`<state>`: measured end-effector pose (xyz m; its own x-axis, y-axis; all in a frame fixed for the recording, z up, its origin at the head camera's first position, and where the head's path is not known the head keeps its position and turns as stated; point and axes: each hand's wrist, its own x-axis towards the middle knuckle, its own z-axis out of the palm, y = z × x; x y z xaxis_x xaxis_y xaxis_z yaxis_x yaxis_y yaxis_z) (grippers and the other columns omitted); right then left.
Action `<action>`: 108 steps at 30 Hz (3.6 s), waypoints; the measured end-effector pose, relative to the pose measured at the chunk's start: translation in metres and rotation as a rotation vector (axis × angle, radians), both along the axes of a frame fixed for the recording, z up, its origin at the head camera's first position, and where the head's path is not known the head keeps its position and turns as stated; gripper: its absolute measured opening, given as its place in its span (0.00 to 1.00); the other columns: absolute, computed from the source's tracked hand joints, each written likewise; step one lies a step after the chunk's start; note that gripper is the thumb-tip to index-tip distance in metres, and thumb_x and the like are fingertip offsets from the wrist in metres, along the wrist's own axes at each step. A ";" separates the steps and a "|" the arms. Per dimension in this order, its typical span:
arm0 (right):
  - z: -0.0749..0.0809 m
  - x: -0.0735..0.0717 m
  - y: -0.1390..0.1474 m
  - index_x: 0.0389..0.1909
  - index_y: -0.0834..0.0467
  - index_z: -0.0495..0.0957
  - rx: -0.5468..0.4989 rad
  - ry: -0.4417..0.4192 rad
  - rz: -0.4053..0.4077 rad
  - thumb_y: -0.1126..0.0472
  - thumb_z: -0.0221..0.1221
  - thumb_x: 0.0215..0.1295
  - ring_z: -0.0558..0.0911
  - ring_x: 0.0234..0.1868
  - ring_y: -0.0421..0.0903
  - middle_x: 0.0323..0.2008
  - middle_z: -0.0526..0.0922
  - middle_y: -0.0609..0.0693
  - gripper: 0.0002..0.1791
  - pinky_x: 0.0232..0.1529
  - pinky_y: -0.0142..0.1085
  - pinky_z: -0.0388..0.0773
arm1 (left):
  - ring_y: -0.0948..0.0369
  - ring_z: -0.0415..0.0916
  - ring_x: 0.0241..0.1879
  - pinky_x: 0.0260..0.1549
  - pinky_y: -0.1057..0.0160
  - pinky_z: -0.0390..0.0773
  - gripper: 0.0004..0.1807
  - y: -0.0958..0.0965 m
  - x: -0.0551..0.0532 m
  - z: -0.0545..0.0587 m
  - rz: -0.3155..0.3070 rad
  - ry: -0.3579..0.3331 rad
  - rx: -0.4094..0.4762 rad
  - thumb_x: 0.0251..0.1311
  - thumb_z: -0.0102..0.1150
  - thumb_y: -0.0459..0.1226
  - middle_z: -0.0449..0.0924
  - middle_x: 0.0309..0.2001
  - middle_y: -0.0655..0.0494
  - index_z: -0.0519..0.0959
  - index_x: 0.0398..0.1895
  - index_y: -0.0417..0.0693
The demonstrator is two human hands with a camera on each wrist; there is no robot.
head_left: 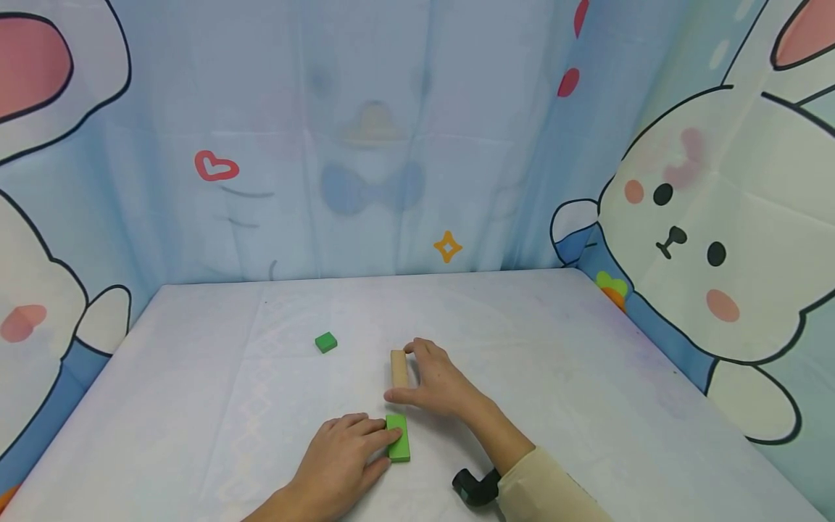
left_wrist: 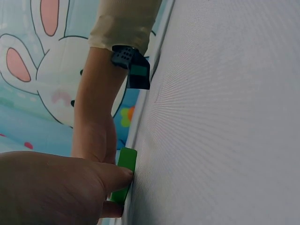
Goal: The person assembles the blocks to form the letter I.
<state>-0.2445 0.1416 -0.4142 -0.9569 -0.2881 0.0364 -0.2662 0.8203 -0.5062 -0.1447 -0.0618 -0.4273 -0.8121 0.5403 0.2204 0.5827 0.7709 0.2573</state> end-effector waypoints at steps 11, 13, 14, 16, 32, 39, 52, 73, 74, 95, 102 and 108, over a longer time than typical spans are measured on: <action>-0.001 0.003 -0.002 0.69 0.58 0.67 0.007 -0.014 0.008 0.36 0.74 0.54 0.70 0.72 0.57 0.71 0.69 0.60 0.49 0.69 0.56 0.72 | 0.51 0.80 0.59 0.53 0.42 0.80 0.21 0.000 0.000 0.000 -0.014 0.005 -0.004 0.65 0.68 0.48 0.84 0.59 0.60 0.83 0.62 0.66; -0.002 0.003 -0.003 0.69 0.59 0.67 0.009 -0.020 0.008 0.36 0.74 0.54 0.70 0.71 0.57 0.71 0.70 0.60 0.49 0.69 0.56 0.73 | 0.51 0.80 0.59 0.53 0.42 0.80 0.21 0.000 0.000 0.000 -0.014 -0.002 -0.005 0.65 0.68 0.48 0.84 0.59 0.60 0.83 0.62 0.66; -0.002 0.004 -0.003 0.69 0.59 0.67 0.010 -0.024 0.009 0.36 0.74 0.54 0.70 0.71 0.57 0.71 0.69 0.60 0.49 0.69 0.56 0.72 | 0.51 0.80 0.59 0.53 0.42 0.80 0.21 0.000 0.000 0.000 -0.014 -0.003 -0.004 0.65 0.68 0.48 0.84 0.59 0.60 0.83 0.62 0.66; -0.002 0.004 -0.003 0.69 0.59 0.67 0.015 -0.030 0.011 0.36 0.74 0.54 0.70 0.72 0.57 0.71 0.69 0.60 0.49 0.69 0.56 0.72 | 0.52 0.80 0.59 0.53 0.43 0.80 0.21 0.000 0.001 0.000 -0.015 0.001 -0.005 0.65 0.68 0.48 0.84 0.59 0.60 0.83 0.62 0.66; -0.006 0.005 -0.003 0.67 0.60 0.69 0.030 -0.020 0.044 0.35 0.74 0.54 0.68 0.74 0.58 0.74 0.66 0.62 0.48 0.71 0.56 0.71 | 0.52 0.80 0.59 0.54 0.43 0.79 0.21 0.000 0.002 0.000 -0.005 0.010 -0.012 0.65 0.68 0.48 0.85 0.58 0.60 0.83 0.61 0.67; -0.005 0.007 -0.003 0.66 0.61 0.70 0.039 0.002 0.058 0.35 0.74 0.54 0.71 0.70 0.57 0.71 0.69 0.61 0.48 0.69 0.54 0.73 | 0.51 0.80 0.59 0.54 0.42 0.79 0.20 0.000 0.002 0.000 -0.005 0.008 -0.007 0.65 0.68 0.47 0.85 0.58 0.60 0.84 0.61 0.66; -0.004 0.008 -0.003 0.66 0.62 0.71 0.076 0.007 0.053 0.34 0.73 0.54 0.68 0.74 0.60 0.74 0.67 0.64 0.48 0.70 0.55 0.72 | 0.52 0.81 0.59 0.53 0.43 0.80 0.20 0.000 0.001 -0.002 -0.003 0.036 0.000 0.64 0.69 0.47 0.85 0.57 0.61 0.84 0.60 0.67; -0.003 0.008 0.000 0.64 0.62 0.72 0.033 0.003 0.060 0.47 0.59 0.74 0.66 0.76 0.62 0.74 0.67 0.64 0.28 0.73 0.57 0.66 | 0.52 0.80 0.59 0.53 0.44 0.80 0.20 0.000 0.003 -0.001 -0.004 0.034 0.011 0.65 0.69 0.46 0.85 0.58 0.59 0.84 0.61 0.66; -0.004 0.008 0.000 0.64 0.62 0.72 0.031 0.002 0.060 0.47 0.59 0.74 0.65 0.77 0.62 0.74 0.66 0.65 0.28 0.74 0.57 0.66 | 0.52 0.80 0.59 0.53 0.44 0.80 0.20 0.000 0.003 -0.001 -0.004 0.037 0.012 0.65 0.69 0.46 0.85 0.58 0.59 0.84 0.60 0.65; -0.006 0.007 0.001 0.63 0.61 0.73 0.039 0.018 0.087 0.46 0.61 0.72 0.67 0.76 0.61 0.71 0.70 0.62 0.28 0.74 0.56 0.66 | 0.52 0.80 0.60 0.54 0.44 0.80 0.20 -0.001 0.003 0.000 -0.008 0.038 0.012 0.65 0.68 0.46 0.85 0.59 0.59 0.84 0.61 0.65; -0.006 0.007 0.002 0.62 0.61 0.73 0.047 0.021 0.091 0.45 0.61 0.71 0.66 0.76 0.61 0.72 0.69 0.62 0.28 0.75 0.56 0.64 | 0.51 0.80 0.60 0.54 0.43 0.79 0.20 0.000 0.002 0.000 -0.008 0.023 0.006 0.65 0.68 0.47 0.85 0.58 0.60 0.84 0.61 0.66; -0.007 0.007 0.002 0.61 0.60 0.74 0.054 0.026 0.092 0.45 0.62 0.71 0.65 0.77 0.61 0.72 0.69 0.63 0.28 0.75 0.56 0.64 | 0.51 0.80 0.60 0.55 0.43 0.79 0.20 -0.001 0.003 0.000 -0.008 0.026 0.011 0.65 0.68 0.46 0.85 0.59 0.59 0.84 0.61 0.65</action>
